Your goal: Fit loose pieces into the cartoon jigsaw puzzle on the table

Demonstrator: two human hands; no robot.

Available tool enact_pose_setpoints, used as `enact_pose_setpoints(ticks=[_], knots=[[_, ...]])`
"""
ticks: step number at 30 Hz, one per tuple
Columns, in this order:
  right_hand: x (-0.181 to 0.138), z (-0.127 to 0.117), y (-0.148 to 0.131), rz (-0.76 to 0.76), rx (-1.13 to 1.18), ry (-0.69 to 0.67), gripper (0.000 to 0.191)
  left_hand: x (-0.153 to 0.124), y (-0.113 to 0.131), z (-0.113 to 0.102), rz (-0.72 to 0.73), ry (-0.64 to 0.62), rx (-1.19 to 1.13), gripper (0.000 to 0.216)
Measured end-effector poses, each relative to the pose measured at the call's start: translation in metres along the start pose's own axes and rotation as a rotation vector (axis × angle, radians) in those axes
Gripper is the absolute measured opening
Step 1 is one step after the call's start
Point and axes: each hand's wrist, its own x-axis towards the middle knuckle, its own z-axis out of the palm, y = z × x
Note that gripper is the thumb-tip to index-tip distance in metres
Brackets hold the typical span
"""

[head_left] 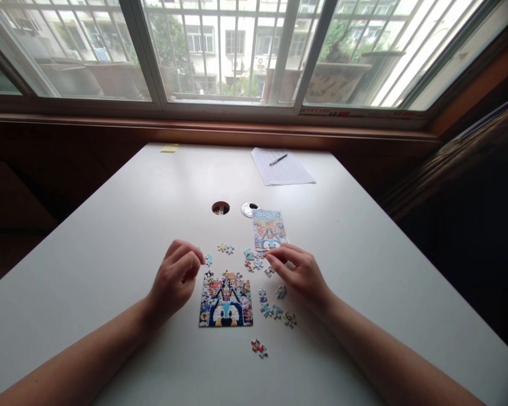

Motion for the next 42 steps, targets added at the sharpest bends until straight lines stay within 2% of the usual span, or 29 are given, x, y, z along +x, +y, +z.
enact_pose_setpoints(ticks=[17,28,42], knots=[[-0.0004,0.0014,0.0016,-0.028,-0.042,-0.044,0.015,-0.0002,-0.001,-0.0004,-0.016,-0.019,-0.009,0.031],[-0.0014,0.0072,0.0049,-0.103,-0.139,-0.117,0.015,-0.0015,-0.0007,0.0007,0.009,-0.062,0.0,0.029],[-0.0011,0.0071,0.0036,-0.144,-0.181,-0.145,0.017,-0.0014,-0.0005,0.0016,0.019,-0.078,-0.009,0.031]])
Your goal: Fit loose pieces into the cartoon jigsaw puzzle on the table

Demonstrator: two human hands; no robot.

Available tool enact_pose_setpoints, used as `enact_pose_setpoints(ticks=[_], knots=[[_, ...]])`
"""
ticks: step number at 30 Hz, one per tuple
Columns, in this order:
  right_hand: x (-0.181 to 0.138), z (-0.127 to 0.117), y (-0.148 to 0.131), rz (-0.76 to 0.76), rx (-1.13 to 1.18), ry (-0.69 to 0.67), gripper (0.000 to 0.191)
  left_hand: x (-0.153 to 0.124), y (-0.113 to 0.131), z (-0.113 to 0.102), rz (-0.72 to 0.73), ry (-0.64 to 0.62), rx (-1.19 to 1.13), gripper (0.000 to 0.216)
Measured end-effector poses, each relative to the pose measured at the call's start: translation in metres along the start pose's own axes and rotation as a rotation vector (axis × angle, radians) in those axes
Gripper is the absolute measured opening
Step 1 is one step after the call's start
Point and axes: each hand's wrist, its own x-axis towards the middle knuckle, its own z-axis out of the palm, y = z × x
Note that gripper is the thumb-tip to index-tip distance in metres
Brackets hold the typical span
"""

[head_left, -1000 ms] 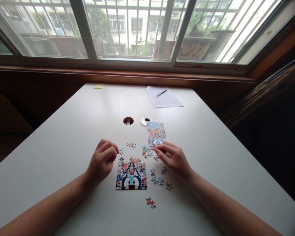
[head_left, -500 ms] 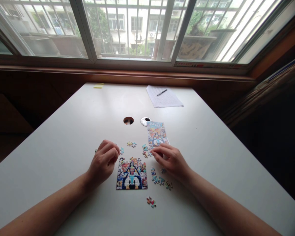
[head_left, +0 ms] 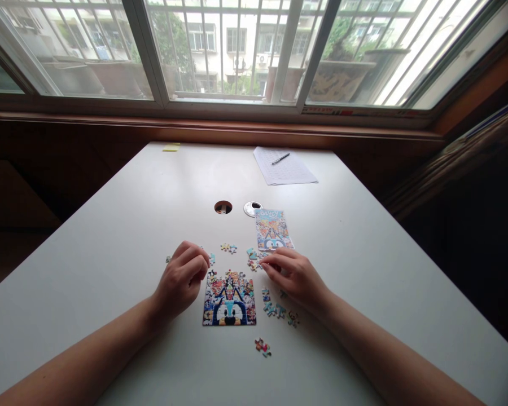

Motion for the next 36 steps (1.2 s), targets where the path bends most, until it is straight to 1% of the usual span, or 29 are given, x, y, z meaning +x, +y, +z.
enact_pose_setpoints(ticks=[28,36], knots=[[-0.0001,0.0029,0.0004,-0.002,-0.018,-0.024,0.017,-0.0011,0.0003,0.0003,-0.01,-0.003,-0.012,0.029],[-0.0001,0.0022,-0.0002,-0.018,-0.026,-0.005,0.018,-0.003,-0.0024,0.0015,-0.029,-0.01,0.004,0.028]])
